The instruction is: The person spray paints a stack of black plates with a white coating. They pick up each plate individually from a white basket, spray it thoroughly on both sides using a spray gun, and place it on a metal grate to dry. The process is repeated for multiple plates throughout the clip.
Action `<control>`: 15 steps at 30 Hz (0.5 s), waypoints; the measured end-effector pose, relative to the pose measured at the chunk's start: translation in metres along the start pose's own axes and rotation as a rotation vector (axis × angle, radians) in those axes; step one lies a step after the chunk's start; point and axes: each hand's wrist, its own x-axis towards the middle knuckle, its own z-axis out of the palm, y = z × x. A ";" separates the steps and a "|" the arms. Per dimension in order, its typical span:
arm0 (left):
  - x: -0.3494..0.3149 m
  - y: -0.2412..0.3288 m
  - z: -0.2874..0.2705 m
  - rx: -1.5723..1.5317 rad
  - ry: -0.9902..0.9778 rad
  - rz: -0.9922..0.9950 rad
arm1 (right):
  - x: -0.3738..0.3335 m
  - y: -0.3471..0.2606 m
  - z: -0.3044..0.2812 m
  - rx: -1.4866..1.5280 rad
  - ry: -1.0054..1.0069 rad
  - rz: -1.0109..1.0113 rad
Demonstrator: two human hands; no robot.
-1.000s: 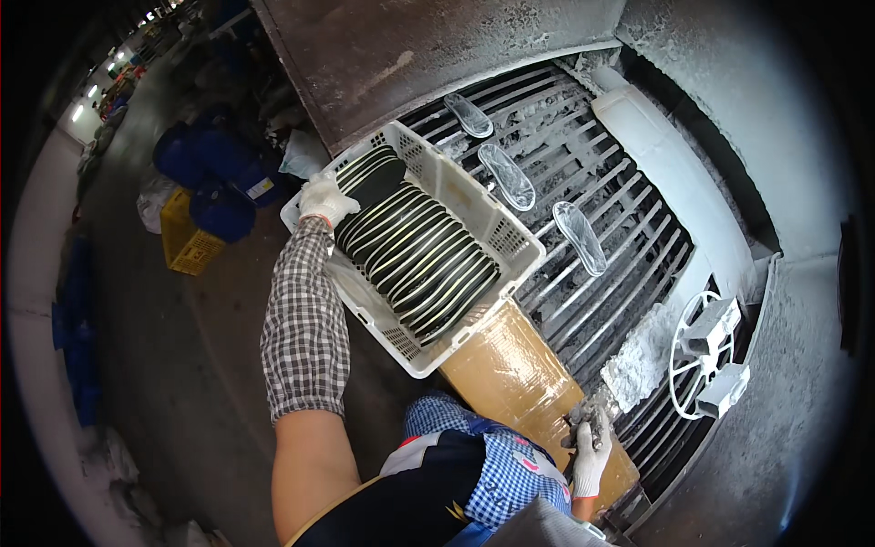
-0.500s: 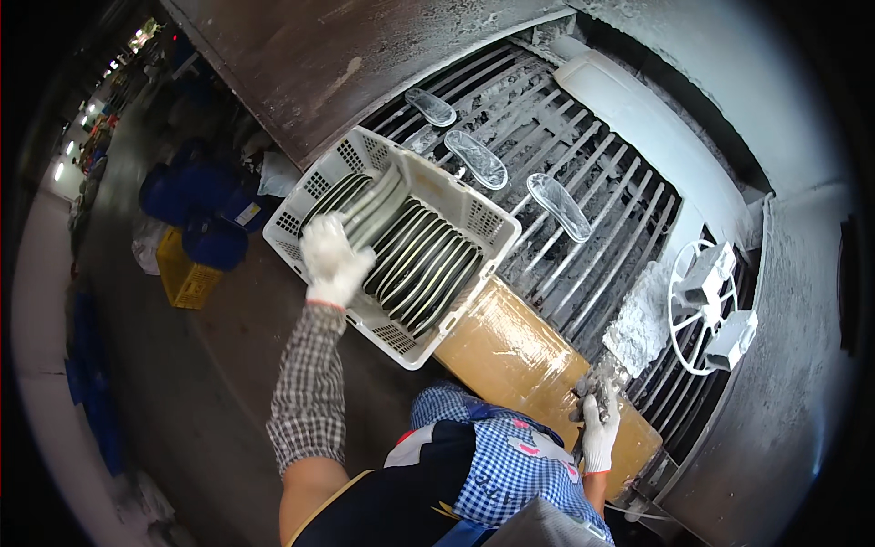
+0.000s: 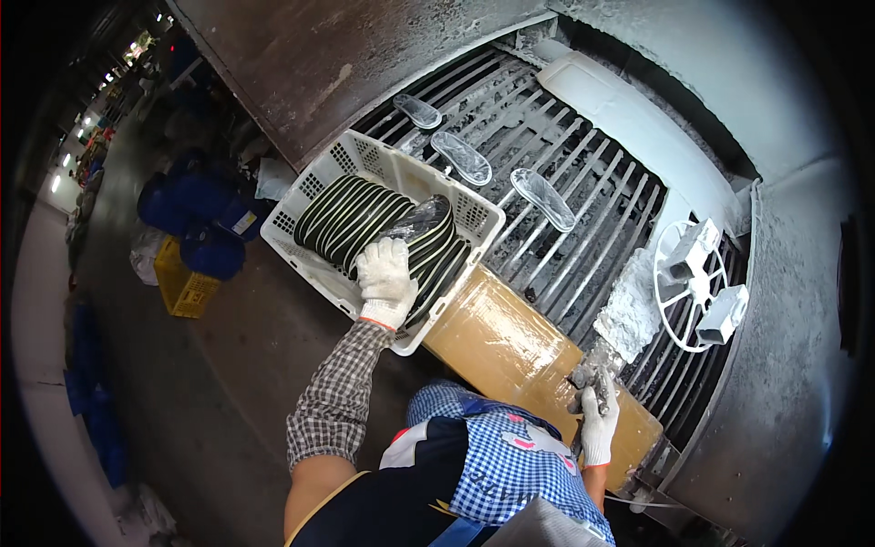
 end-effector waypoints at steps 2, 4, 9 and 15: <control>-0.006 0.004 0.005 0.022 -0.019 0.017 | -0.003 0.002 -0.004 0.000 0.013 0.009; -0.009 0.009 -0.006 -0.013 -0.058 0.030 | -0.007 0.006 -0.006 0.006 0.039 0.008; -0.017 0.018 -0.035 -0.083 0.081 0.171 | -0.009 0.029 -0.018 -0.030 0.064 -0.063; -0.019 0.011 -0.032 -0.379 -0.226 -0.073 | -0.019 0.020 -0.021 0.079 0.060 -0.028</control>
